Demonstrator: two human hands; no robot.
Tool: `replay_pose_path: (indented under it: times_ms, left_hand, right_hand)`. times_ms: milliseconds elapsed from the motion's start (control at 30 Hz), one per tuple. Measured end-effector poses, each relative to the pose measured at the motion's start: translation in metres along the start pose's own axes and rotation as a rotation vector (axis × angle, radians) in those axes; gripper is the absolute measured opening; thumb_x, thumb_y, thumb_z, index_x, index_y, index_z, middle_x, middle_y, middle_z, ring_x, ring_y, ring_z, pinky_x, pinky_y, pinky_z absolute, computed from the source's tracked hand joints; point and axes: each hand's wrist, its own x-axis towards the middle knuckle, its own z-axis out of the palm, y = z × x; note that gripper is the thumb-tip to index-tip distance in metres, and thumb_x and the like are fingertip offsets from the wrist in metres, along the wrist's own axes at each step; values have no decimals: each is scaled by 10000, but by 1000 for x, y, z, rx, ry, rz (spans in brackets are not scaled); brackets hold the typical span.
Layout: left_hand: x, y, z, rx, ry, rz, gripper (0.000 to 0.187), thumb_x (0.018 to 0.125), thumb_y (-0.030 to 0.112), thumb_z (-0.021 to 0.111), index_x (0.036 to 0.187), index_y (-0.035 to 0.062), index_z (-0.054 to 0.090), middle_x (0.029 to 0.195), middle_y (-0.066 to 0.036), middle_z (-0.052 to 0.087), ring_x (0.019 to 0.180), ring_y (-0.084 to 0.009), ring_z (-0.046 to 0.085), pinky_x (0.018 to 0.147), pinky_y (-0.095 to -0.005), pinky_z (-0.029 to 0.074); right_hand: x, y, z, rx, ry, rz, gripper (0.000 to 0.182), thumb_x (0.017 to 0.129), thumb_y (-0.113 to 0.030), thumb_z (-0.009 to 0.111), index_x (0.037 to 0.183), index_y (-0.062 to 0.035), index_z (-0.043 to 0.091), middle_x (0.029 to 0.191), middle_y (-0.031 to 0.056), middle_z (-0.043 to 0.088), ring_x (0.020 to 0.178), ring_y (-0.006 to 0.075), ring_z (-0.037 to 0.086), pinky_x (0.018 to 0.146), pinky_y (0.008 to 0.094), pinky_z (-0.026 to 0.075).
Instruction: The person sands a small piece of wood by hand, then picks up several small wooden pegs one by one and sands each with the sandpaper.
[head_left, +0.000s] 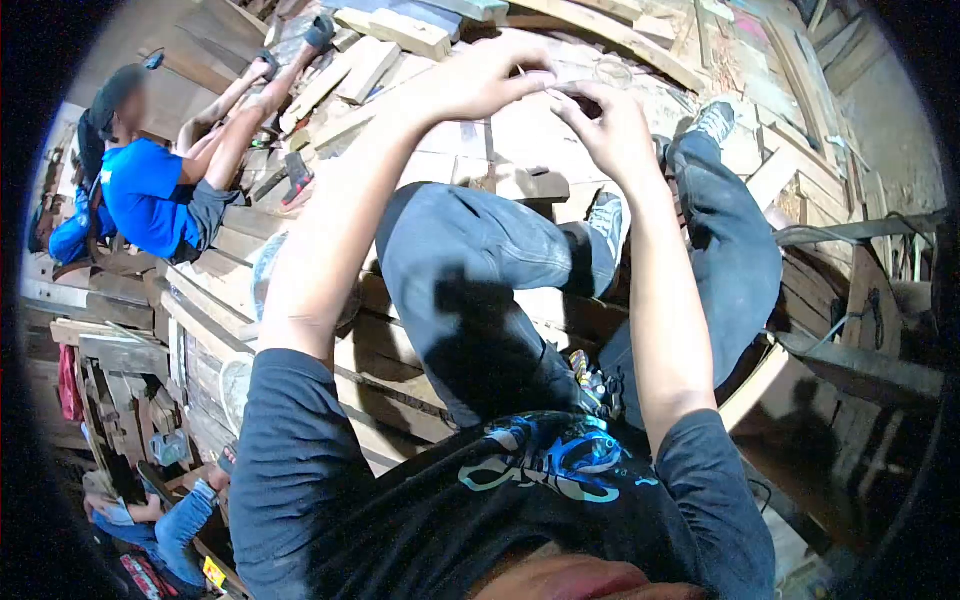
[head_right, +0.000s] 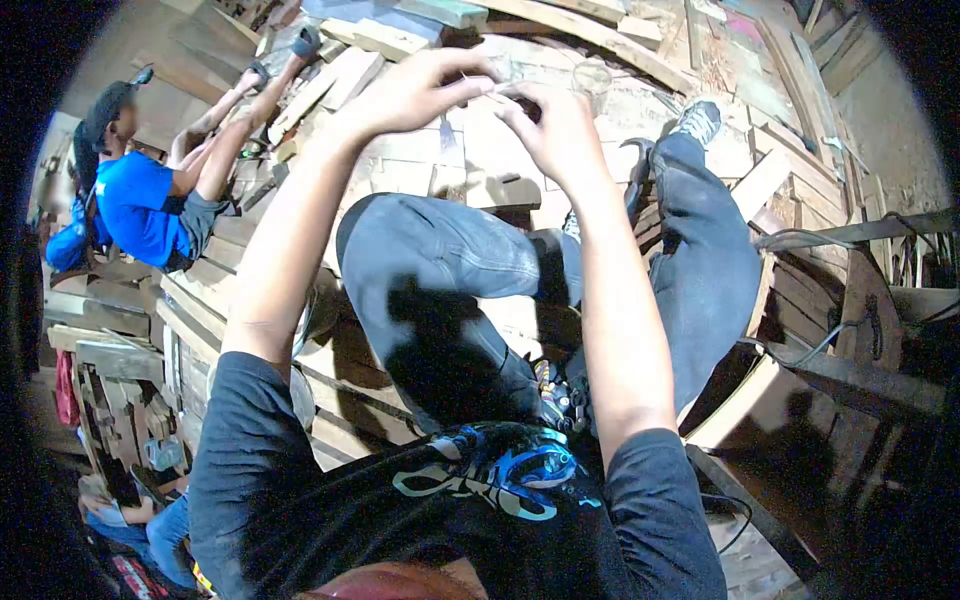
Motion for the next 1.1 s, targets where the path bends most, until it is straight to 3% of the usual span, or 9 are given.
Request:
replay_pose_path:
  times_ms: [67,200,367,433,467,533,767,967,1100]
  left_hand:
    - [-1,-14,19,48,-97,-140,234,923,163,655,1110,23,665,977,-187,698,895,-249,679,813,-364,519]
    - [-16,-62,48,-263,-26,-372,218,888,139,689,1069,18,707,928,-134,721,850,-177,672,796,-345,523]
    - [-41,-103,84,-444,-20,-640,163,893,101,674,1010,-2,722,820,-87,717,776,-119,635,737,-294,510]
    - [-46,-117,110,-368,43,-766,138,899,94,653,968,-8,715,795,-96,710,752,-123,633,726,-295,508]
    - [-53,-132,133,-266,180,-718,202,851,132,652,973,-16,716,823,-192,713,751,-279,706,719,-359,543]
    - [-49,-133,162,-238,237,-866,202,824,120,640,959,-6,722,865,-226,704,833,-358,702,778,-396,541]
    - [-38,-145,228,27,304,-880,241,805,74,570,996,32,710,993,-250,684,983,-413,655,883,-461,511]
    - [-36,-136,238,157,375,-804,207,771,79,593,934,50,716,910,-224,648,896,-416,633,825,-473,509]
    - [-38,-148,253,87,473,-751,130,799,117,642,892,28,662,915,-207,644,922,-397,630,813,-469,498]
  right_hand:
    - [13,14,16,-82,-85,72,251,878,-172,740,1071,-14,723,901,121,737,801,163,683,746,294,533]
    - [24,77,59,391,-154,177,194,834,-110,756,1005,-18,743,841,61,726,767,108,647,708,289,525]
    - [10,135,98,544,-74,381,162,864,-79,720,988,24,716,839,65,712,768,96,641,694,266,519]
    - [-2,159,118,485,128,495,186,884,-44,652,1054,29,674,866,95,713,789,149,667,732,282,528]
    - [-12,171,132,418,279,501,202,882,-49,643,1069,24,663,874,109,715,797,191,681,749,304,534]
    - [-34,189,149,6,311,431,332,820,-135,691,1123,-10,637,1106,210,645,1073,368,613,952,450,474]
    - [-41,186,173,-274,187,466,687,762,-256,763,1356,-42,491,1409,252,414,1342,412,372,1127,530,268]
    - [-36,180,171,-162,72,749,892,761,-365,794,1461,-43,343,1390,254,469,1261,408,507,1024,481,439]
    - [-32,188,166,-86,-25,922,926,769,-401,786,1471,-29,310,1345,269,540,1252,398,537,1024,467,445]
